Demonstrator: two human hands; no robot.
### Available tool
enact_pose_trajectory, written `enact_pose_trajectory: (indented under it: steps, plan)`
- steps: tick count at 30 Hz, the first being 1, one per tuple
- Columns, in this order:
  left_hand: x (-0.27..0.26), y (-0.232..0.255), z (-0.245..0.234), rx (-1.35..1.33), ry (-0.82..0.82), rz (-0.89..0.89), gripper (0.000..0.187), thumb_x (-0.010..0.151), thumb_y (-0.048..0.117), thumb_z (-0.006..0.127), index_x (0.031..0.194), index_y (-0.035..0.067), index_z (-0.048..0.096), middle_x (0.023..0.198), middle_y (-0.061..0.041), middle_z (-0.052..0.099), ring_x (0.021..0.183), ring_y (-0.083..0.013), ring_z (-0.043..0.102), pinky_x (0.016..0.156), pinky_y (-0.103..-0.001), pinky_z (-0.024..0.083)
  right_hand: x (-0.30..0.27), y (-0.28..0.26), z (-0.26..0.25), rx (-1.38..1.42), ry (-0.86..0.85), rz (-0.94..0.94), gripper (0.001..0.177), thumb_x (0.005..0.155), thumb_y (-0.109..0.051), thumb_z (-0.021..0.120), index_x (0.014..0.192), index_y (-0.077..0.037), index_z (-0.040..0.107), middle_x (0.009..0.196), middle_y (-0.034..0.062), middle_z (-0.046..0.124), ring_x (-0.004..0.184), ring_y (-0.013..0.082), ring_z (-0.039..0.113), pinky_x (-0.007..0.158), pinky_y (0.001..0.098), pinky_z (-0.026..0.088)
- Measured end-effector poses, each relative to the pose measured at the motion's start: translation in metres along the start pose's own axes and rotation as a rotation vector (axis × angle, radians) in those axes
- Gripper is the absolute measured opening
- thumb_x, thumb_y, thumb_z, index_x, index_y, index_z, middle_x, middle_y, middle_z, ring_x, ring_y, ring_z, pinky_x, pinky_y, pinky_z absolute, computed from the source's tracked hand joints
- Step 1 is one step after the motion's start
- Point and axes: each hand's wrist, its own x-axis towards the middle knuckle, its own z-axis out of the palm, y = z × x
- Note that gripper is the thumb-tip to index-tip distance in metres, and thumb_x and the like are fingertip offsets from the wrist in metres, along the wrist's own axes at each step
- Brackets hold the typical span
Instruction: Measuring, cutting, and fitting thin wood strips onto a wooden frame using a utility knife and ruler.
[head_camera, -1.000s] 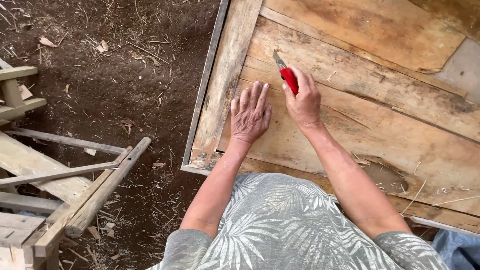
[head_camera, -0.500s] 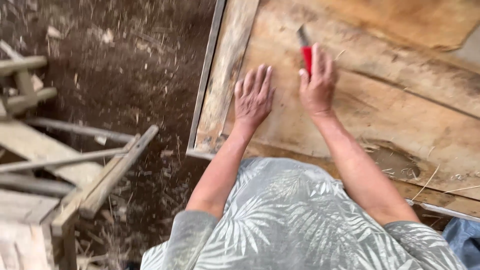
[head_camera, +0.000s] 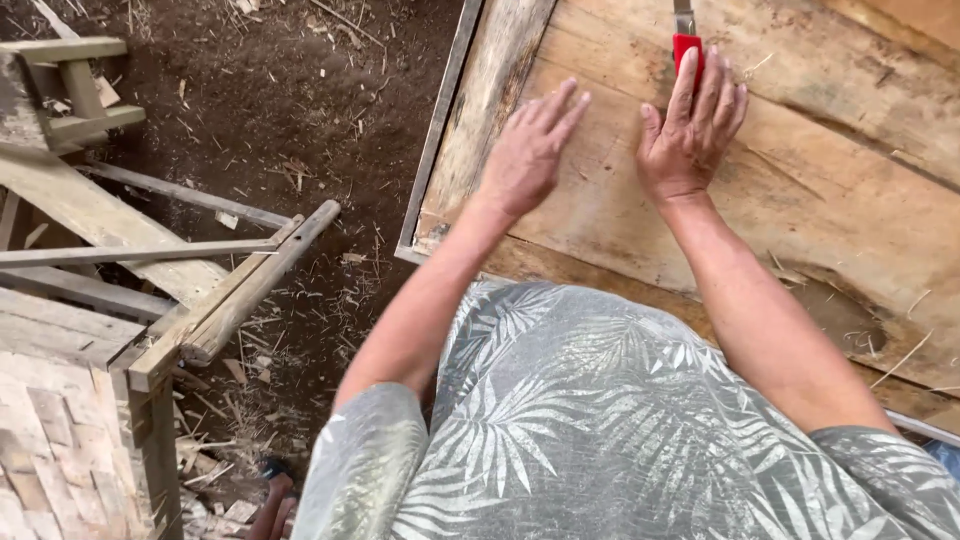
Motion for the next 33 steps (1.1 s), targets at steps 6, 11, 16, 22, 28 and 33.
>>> enact_pose_trajectory:
  steps: [6,11,16,22,28,33]
  plan:
    - [-0.038,-0.047,-0.036,0.181,-0.087,0.043,0.088,0.093,-0.014,0.038,0.168,0.019,0.005,0.174,-0.003,0.003,0.156,-0.027,-0.01,0.125,-0.059,-0.012,0.002,-0.001,-0.003,0.025,0.022,-0.007,0.067,0.115,-0.054,0.025,0.161,-0.007,0.034,0.162,0.0192,0.039,0.147,0.0402,0.043,0.12,0.0588,0.033]
    - [-0.05,-0.08,-0.022,0.257,-0.084,0.067,0.066,0.107,0.028,0.032,0.168,0.018,0.009,0.173,-0.005,0.01,0.158,-0.0349,-0.003,0.115,-0.074,-0.015,0.001,0.001,0.001,0.021,-0.003,0.013,0.066,0.115,-0.055,0.026,0.162,-0.009,0.031,0.164,0.018,0.037,0.148,0.0388,0.042,0.122,0.0587,0.032]
    - [-0.05,-0.084,-0.019,0.267,-0.05,0.053,0.078,0.099,0.032,0.052,0.167,0.019,0.016,0.173,-0.004,0.017,0.159,-0.0361,0.001,0.115,-0.079,-0.011,0.003,-0.002,-0.004,0.037,-0.001,0.008,0.068,0.114,-0.055,0.024,0.161,-0.007,0.033,0.163,0.0194,0.039,0.147,0.0404,0.043,0.121,0.0597,0.031]
    - [-0.054,-0.077,-0.02,0.228,0.022,0.057,0.081,0.096,0.022,0.063,0.166,0.015,0.023,0.172,-0.007,0.024,0.158,-0.036,0.007,0.113,-0.083,-0.004,0.002,-0.005,-0.005,0.025,-0.003,-0.003,0.068,0.115,-0.053,0.025,0.16,-0.003,0.034,0.161,0.0219,0.04,0.146,0.0423,0.043,0.12,0.0597,0.03]
    - [-0.042,-0.044,-0.025,0.374,-0.034,-0.041,0.08,0.089,0.01,0.041,0.165,0.015,0.018,0.172,-0.007,0.019,0.158,-0.0381,0.008,0.118,-0.075,-0.008,0.005,0.003,0.0,-0.005,0.025,0.011,0.064,0.115,-0.049,0.041,0.163,-0.007,0.034,0.165,0.0192,0.033,0.148,0.0418,0.042,0.121,0.062,0.032]
    - [-0.005,-0.01,0.013,0.309,-0.009,-0.077,0.086,0.085,-0.009,0.03,0.165,0.009,0.002,0.172,-0.012,0.0,0.159,-0.0319,-0.003,0.127,-0.052,-0.009,0.006,-0.001,-0.006,0.038,0.119,-0.035,0.061,0.113,-0.046,0.041,0.158,-0.005,0.043,0.158,0.0224,0.046,0.141,0.0442,0.048,0.115,0.0615,0.036]
